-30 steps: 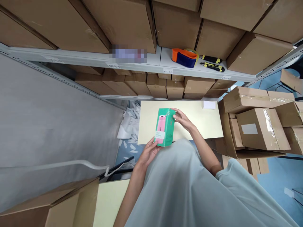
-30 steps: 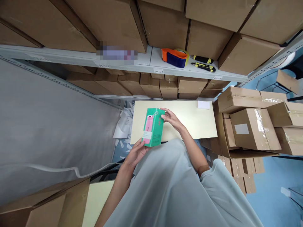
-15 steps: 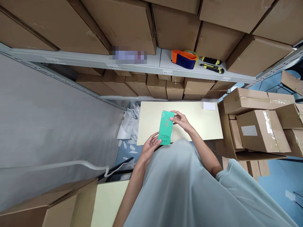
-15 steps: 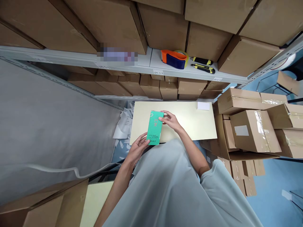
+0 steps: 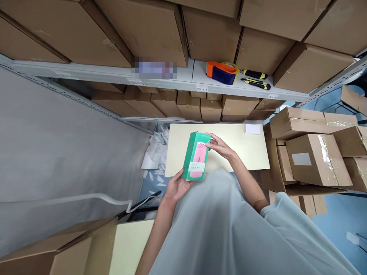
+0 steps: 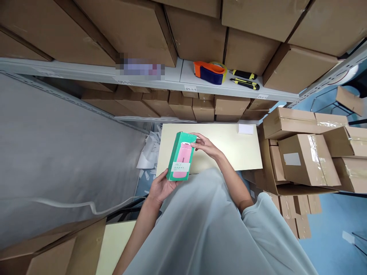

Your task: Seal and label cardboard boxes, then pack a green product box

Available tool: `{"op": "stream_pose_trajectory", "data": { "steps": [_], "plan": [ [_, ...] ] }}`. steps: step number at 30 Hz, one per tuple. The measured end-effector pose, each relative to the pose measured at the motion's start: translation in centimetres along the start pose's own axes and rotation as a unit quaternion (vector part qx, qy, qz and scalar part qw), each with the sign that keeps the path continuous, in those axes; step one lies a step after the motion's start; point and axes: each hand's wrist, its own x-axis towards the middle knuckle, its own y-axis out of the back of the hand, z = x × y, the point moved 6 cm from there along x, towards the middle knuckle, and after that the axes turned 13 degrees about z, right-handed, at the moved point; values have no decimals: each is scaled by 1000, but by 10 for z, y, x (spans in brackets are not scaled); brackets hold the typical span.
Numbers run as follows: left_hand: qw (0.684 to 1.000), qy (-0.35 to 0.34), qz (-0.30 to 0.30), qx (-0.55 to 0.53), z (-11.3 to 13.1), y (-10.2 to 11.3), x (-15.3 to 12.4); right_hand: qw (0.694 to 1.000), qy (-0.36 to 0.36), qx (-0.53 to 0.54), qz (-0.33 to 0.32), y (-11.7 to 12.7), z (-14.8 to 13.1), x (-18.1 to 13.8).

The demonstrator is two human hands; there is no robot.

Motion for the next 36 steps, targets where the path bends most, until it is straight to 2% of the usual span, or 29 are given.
{"op": "stream_pose_trajectory", "data": {
  "steps": [5,8,10,14,17,20,22,25,28,34,36],
  "plan": [
    [991,-97,53,76,11,-8,5,993,18,-63,98,10,19,8],
    [983,-105,94,119,7,-7,11,989,1,-77,128,14,31,11],
    [982,-99,97,126,4,-4,14,989,-5,-78,125,16,35,11],
    [992,-69,49,94,-1,3,17,992,-18,-68,106,23,32,9],
    [999,-24,-5,38,-4,5,17,997,-30,-22,60,21,28,6],
    [999,36,-40,3,-6,1,11,999,-26,32,4,11,22,2],
    [997,58,-48,5,-6,-5,6,999,-15,40,3,9,21,2],
    [999,0,-24,38,4,-14,2,999,4,13,42,12,23,4],
    [991,-72,27,107,12,-15,3,997,8,-13,75,17,29,5],
    [979,-106,69,161,12,-10,7,997,15,-28,65,18,31,4],
    [975,-124,88,164,13,-9,9,996,1,-37,84,18,32,5]
  ]
}}
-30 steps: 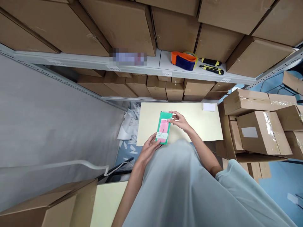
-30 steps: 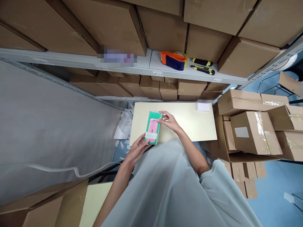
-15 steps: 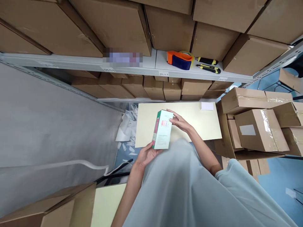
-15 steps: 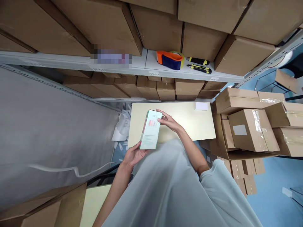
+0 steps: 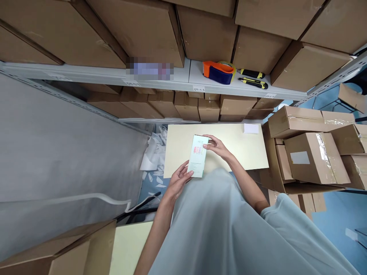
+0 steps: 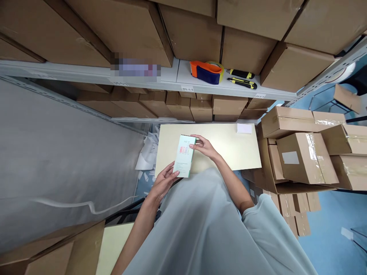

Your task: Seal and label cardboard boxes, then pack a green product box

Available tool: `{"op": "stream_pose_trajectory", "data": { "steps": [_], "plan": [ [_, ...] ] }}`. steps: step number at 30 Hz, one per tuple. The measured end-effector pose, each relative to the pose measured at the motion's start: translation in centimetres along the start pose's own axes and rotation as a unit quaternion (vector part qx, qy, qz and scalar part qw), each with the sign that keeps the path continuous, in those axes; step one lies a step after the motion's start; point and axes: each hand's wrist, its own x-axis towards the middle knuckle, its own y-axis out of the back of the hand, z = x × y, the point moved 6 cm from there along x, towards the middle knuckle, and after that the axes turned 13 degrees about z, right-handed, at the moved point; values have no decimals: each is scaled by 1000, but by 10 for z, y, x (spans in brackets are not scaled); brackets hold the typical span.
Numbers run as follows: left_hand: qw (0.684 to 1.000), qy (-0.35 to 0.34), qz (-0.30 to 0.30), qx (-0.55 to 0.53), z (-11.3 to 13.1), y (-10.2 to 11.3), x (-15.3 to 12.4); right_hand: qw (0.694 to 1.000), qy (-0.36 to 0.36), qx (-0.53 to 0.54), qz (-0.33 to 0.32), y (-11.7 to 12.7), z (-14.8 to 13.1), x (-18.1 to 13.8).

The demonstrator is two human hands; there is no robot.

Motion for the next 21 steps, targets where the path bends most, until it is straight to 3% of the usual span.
{"op": "stream_pose_trajectory", "data": {
  "steps": [3,6,9,11,14,16,18,21],
  "plan": [
    [993,-73,79,41,7,0,0,998,-33,-24,40,-4,5,1],
    [957,-195,154,148,23,-6,-10,996,-25,-37,76,-11,7,1],
    [935,-257,138,200,33,-17,-20,995,-3,-31,95,-13,3,-1],
    [956,-217,112,164,32,-16,-19,997,-3,-14,73,-12,-2,-3],
    [993,-71,44,86,20,-10,-12,1000,-5,10,28,-9,-12,-8],
    [998,-5,-3,64,12,-8,-9,1000,-4,16,8,-9,-16,-10],
    [998,1,-9,60,10,-7,-7,1000,-11,9,3,-10,-15,-10],
    [993,-53,63,87,14,-5,-6,998,-40,-31,32,-13,-5,-7]
  ]
}}
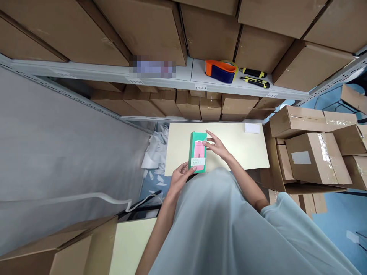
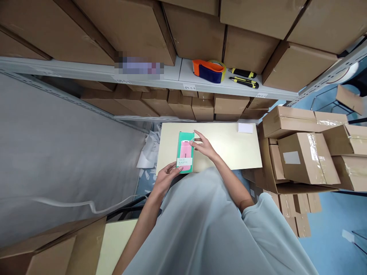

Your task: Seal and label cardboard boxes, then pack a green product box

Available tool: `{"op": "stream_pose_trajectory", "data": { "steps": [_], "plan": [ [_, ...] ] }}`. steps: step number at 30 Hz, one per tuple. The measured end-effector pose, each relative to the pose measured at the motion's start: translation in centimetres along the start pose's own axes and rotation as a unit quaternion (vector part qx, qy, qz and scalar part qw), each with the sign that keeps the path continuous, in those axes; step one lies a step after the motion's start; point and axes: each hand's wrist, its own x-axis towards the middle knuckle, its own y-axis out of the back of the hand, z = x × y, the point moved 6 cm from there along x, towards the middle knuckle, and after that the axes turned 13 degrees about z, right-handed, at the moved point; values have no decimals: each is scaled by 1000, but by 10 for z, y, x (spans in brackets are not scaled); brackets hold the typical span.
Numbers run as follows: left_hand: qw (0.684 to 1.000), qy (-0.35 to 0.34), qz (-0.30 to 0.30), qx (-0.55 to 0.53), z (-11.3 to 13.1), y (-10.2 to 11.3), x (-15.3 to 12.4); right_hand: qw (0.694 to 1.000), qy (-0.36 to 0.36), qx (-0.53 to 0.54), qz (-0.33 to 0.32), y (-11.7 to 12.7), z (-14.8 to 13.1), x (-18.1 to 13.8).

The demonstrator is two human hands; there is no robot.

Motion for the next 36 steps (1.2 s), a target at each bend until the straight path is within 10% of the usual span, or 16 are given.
{"op": "stream_pose_trajectory", "data": {
  "steps": [4,7,15,21,29,36],
  "plan": [
    [964,-143,171,145,19,3,-12,999,-4,-42,25,-10,9,4],
    [947,-217,181,150,31,-1,-22,998,28,-36,39,-11,6,5],
    [992,67,-79,-65,-2,8,-4,996,64,25,-57,-7,-9,-6],
    [983,116,-51,-130,-9,10,12,980,180,-80,-26,-17,-33,-42],
    [980,68,7,-188,3,13,33,862,426,-265,-70,-34,-44,-108],
    [970,77,34,-227,11,16,40,809,469,-322,-149,-44,-27,-138]
  ]
}}
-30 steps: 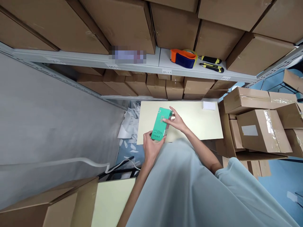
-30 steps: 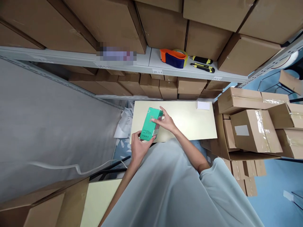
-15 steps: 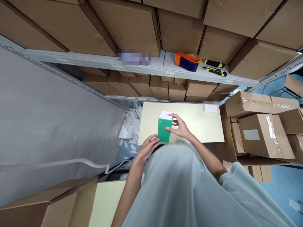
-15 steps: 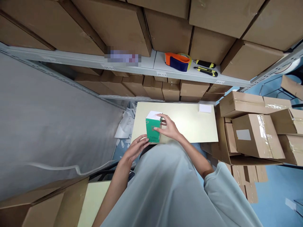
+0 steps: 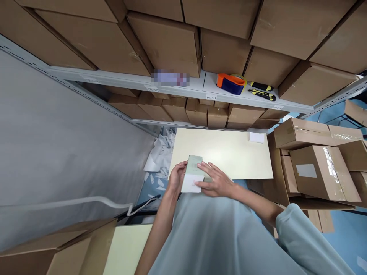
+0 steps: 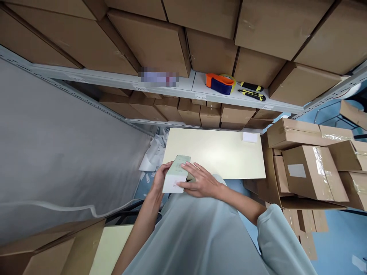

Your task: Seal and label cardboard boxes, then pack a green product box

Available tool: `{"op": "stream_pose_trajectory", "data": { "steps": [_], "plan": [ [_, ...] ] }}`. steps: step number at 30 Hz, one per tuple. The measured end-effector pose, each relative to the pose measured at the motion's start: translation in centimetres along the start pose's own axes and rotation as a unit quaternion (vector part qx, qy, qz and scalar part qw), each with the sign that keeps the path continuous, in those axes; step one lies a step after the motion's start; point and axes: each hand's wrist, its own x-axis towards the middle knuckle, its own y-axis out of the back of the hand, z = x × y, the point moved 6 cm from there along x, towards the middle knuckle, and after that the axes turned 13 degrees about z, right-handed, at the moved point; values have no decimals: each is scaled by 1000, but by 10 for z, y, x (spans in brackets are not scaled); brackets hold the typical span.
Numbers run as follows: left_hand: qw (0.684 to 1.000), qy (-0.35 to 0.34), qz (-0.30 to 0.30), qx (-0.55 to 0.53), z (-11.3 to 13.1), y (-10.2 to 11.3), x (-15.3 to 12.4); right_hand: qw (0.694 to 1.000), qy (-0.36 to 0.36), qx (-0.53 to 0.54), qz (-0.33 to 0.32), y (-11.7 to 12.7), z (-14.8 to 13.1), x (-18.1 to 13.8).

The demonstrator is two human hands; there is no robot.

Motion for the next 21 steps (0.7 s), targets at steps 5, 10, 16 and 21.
{"op": "stream_pose_trajectory", "data": {
  "steps": [5,10,16,21],
  "plan": [
    [996,-61,12,-70,27,-7,4,999,3,13,-53,-14,-15,-8],
    [990,-120,-6,-72,53,-16,8,998,5,22,-51,-22,-12,-11],
    [994,-97,20,-46,49,-1,13,997,-75,17,-7,-16,8,-3],
    [998,-36,48,15,25,29,18,982,-167,-4,90,1,42,30]
  ]
}}
